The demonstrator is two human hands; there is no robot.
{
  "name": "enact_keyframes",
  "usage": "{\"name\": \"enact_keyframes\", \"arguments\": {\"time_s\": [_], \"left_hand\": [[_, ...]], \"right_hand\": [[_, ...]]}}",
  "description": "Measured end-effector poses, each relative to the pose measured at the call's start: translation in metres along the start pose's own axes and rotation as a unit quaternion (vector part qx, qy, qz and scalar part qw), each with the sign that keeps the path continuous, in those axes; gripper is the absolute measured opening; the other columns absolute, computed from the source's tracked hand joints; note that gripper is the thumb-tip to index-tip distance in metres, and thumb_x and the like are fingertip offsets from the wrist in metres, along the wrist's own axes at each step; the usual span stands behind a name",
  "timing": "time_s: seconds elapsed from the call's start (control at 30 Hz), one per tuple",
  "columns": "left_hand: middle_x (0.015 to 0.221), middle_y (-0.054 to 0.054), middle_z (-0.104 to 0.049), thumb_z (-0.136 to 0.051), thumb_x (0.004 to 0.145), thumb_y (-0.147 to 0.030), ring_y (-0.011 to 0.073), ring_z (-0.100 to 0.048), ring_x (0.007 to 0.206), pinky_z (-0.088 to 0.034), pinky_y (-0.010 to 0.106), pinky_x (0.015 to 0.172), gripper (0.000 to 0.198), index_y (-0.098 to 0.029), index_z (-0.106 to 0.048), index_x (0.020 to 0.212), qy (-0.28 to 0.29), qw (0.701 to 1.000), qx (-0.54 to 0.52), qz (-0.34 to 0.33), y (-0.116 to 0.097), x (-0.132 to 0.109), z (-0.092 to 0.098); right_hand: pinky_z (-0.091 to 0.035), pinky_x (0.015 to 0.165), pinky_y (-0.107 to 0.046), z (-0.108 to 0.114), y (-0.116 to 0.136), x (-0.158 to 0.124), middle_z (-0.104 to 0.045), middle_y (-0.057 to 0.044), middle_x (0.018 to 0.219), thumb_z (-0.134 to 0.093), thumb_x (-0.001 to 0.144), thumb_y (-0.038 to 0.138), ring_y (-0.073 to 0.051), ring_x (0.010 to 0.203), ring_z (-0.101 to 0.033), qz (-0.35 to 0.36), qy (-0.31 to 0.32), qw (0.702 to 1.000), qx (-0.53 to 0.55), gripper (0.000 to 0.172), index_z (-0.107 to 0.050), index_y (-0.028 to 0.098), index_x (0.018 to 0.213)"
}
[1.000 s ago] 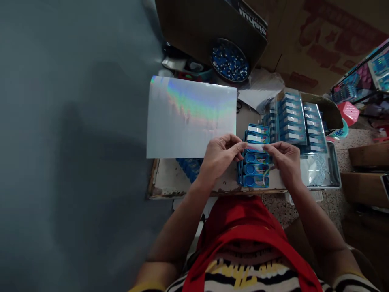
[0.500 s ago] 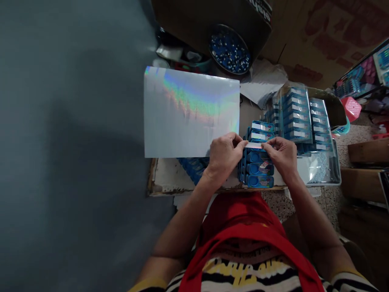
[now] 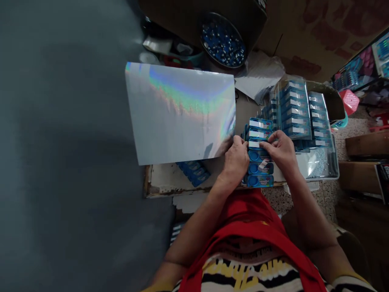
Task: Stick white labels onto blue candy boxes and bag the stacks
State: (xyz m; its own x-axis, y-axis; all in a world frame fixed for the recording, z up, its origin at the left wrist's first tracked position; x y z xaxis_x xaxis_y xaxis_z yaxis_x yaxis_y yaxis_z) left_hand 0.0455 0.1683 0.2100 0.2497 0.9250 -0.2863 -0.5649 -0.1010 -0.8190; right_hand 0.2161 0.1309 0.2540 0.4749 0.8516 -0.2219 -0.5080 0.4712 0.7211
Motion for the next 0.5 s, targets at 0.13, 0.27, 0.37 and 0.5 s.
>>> {"name": "enact_keyframes", "arguments": {"time_s": [0.13, 0.27, 0.37, 0.5], "left_hand": [[0.094, 0.008, -0.07, -0.051, 0.104, -0.025, 0.0237, -0.07, 0.089, -0.051, 0.032, 0.076, 0.01, -0.025, -0.044, 0.097, -0.027, 0.997, -0.074, 0.0, 0.016, 0.004, -0.007], [0.097, 0.01, -0.071, -0.056, 0.093, -0.009, 0.0247, -0.071, 0.094, -0.053, 0.035, 0.084, 0.018, -0.024, -0.05, 0.102, -0.001, 0.999, -0.053, -0.004, 0.019, 0.004, -0.007], [0.098, 0.012, -0.074, -0.053, 0.093, -0.007, 0.0261, -0.073, 0.093, -0.053, 0.034, 0.084, 0.019, -0.02, -0.06, 0.104, 0.005, 0.999, 0.019, -0.027, 0.004, -0.017, 0.004], [0.113, 0.013, -0.077, -0.05, 0.106, -0.031, 0.0232, -0.073, 0.1, -0.053, 0.031, 0.088, 0.026, -0.019, -0.071, 0.116, -0.081, 0.99, -0.015, -0.112, -0.029, -0.058, 0.04]], "right_hand": [[-0.032, 0.051, -0.025, -0.007, -0.004, 0.002, -0.053, 0.009, 0.049, -0.078, 0.077, 0.029, -0.009, 0.047, -0.045, 0.005, 0.027, 0.999, 0.032, 0.023, -0.056, 0.024, 0.076], [-0.032, 0.045, -0.024, -0.007, -0.004, 0.002, -0.053, 0.009, 0.049, -0.082, 0.078, 0.041, -0.008, 0.042, -0.042, -0.017, 0.059, 0.991, 0.12, 0.029, -0.058, 0.024, 0.08], [-0.034, 0.04, -0.024, 0.007, 0.005, -0.003, -0.046, 0.01, 0.048, -0.085, 0.077, 0.06, -0.009, 0.041, -0.04, -0.018, 0.041, 0.978, 0.204, 0.045, -0.055, 0.026, 0.08], [-0.031, 0.038, -0.024, 0.024, 0.025, -0.015, -0.04, 0.011, 0.047, -0.083, 0.078, 0.073, -0.009, 0.038, -0.039, 0.032, 0.025, 0.972, 0.232, 0.054, -0.053, 0.028, 0.082]]}}
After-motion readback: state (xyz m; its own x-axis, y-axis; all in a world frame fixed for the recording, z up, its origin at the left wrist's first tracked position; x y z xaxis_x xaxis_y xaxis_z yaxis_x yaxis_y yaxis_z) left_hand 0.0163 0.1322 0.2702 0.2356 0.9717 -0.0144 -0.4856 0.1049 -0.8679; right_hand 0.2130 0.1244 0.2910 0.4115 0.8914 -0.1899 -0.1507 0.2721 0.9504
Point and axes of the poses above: each hand's wrist, its own x-axis towards the middle knuckle, its own z-axis out of the back of the hand, y = z × x, the point moved 7 cm from there along x, towards the middle knuckle
